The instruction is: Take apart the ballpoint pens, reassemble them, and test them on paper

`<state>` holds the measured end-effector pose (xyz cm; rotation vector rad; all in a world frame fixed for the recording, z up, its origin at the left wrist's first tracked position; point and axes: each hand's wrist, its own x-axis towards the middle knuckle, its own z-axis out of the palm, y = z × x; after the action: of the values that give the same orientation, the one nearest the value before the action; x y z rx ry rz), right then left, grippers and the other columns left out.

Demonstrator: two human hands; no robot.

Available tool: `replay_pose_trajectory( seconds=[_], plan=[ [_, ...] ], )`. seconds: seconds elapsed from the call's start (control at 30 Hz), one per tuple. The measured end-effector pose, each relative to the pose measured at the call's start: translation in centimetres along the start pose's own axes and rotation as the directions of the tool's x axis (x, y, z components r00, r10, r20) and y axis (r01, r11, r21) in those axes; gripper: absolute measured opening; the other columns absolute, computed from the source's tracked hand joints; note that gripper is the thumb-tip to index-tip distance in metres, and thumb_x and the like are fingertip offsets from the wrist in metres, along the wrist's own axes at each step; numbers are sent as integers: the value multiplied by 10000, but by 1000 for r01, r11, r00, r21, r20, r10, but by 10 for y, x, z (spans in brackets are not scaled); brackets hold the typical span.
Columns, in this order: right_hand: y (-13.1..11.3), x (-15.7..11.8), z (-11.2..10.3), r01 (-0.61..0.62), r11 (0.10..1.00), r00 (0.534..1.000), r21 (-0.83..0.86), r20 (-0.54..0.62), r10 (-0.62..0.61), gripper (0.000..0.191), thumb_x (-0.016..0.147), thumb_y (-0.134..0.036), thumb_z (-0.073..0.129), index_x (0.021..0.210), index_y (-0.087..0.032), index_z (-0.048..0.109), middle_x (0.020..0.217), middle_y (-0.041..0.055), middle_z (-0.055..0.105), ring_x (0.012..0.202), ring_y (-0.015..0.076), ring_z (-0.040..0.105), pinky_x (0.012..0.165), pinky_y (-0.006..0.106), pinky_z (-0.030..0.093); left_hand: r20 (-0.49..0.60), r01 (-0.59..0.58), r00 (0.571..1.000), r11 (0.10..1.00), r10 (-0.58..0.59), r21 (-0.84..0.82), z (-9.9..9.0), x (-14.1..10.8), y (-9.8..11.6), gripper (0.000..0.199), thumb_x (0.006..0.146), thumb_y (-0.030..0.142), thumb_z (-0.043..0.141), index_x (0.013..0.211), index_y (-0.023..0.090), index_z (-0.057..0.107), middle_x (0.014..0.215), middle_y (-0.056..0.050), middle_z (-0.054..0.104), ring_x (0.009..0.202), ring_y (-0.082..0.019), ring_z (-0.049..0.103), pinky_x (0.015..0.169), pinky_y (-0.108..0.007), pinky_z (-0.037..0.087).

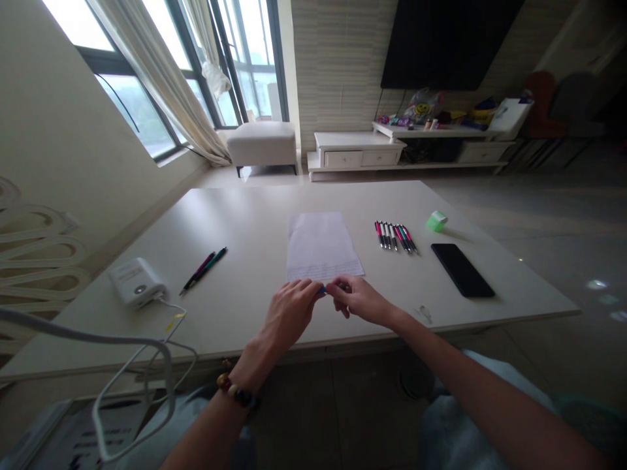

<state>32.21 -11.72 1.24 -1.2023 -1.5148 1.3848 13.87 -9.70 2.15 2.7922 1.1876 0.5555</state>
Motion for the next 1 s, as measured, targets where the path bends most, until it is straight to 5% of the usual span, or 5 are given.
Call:
replay_pose_trajectory(
  seconds=[1.0],
  plan=[
    [-1,1,-1,-21,999,999,47,30,20,421,787,-571,548,796,-149,544,535,-28,535,407,80,458,392,208,330,-5,3,1000,1000,-3,9,-1,0,-1,177,930,290,434,993,242,592,845,-5,648,799,-151,577,722,-272,397]
  ],
)
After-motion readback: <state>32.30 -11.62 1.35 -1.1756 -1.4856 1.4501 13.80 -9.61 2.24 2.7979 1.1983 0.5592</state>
